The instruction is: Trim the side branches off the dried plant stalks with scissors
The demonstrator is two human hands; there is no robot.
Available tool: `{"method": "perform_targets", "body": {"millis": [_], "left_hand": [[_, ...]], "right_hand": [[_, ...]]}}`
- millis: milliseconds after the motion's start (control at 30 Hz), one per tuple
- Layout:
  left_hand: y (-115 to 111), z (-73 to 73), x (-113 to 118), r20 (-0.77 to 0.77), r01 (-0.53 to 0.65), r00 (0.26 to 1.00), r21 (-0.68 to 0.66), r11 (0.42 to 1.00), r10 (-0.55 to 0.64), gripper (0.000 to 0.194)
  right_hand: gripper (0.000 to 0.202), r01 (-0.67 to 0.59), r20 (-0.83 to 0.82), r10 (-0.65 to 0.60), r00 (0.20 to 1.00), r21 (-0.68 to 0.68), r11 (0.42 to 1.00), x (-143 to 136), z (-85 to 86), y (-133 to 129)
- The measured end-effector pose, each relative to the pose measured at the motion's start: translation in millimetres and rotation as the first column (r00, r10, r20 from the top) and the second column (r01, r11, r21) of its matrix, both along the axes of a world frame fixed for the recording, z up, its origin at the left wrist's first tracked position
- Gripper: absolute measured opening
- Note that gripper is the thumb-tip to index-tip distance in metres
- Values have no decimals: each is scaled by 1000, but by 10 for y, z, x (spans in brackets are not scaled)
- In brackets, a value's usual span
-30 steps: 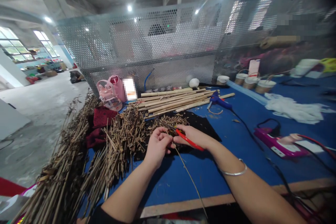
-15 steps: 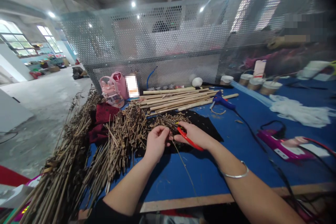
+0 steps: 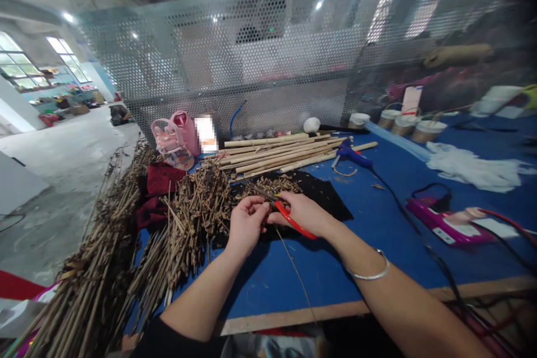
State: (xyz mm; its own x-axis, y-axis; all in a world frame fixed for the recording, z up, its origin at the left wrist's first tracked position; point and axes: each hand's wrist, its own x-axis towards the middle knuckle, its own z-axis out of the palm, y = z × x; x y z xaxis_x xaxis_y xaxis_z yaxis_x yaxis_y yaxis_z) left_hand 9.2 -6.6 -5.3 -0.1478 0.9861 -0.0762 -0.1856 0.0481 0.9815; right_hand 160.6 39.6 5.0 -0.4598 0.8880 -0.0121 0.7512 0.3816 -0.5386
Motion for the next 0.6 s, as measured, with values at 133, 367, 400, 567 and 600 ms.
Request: {"method": "perform_targets", "body": {"millis": [133, 367, 400, 567, 600], "left_hand": [[12, -5, -13, -1, -6, 1000, -26, 1000, 6, 34], [15, 4, -22, 7, -34, 999, -25, 999, 34, 33], [14, 8, -22, 5, -38, 999, -21, 999, 38, 33], [15, 7, -21, 11, -39, 999, -18, 999, 39, 34], [17, 4, -23, 11, -40, 999, -19, 999, 40, 34]], "right_hand": [[46, 31, -14, -31, 999, -20, 999, -3, -16, 18], [48, 4, 39, -5, 999, 23, 1000, -19, 26, -5], [49, -15, 32, 13, 999, 38, 999, -24, 32, -14], [47, -31, -16, 32, 999, 55, 998, -58, 30, -44], [46, -23, -8, 24, 1000, 50, 998, -63, 21, -44]]}}
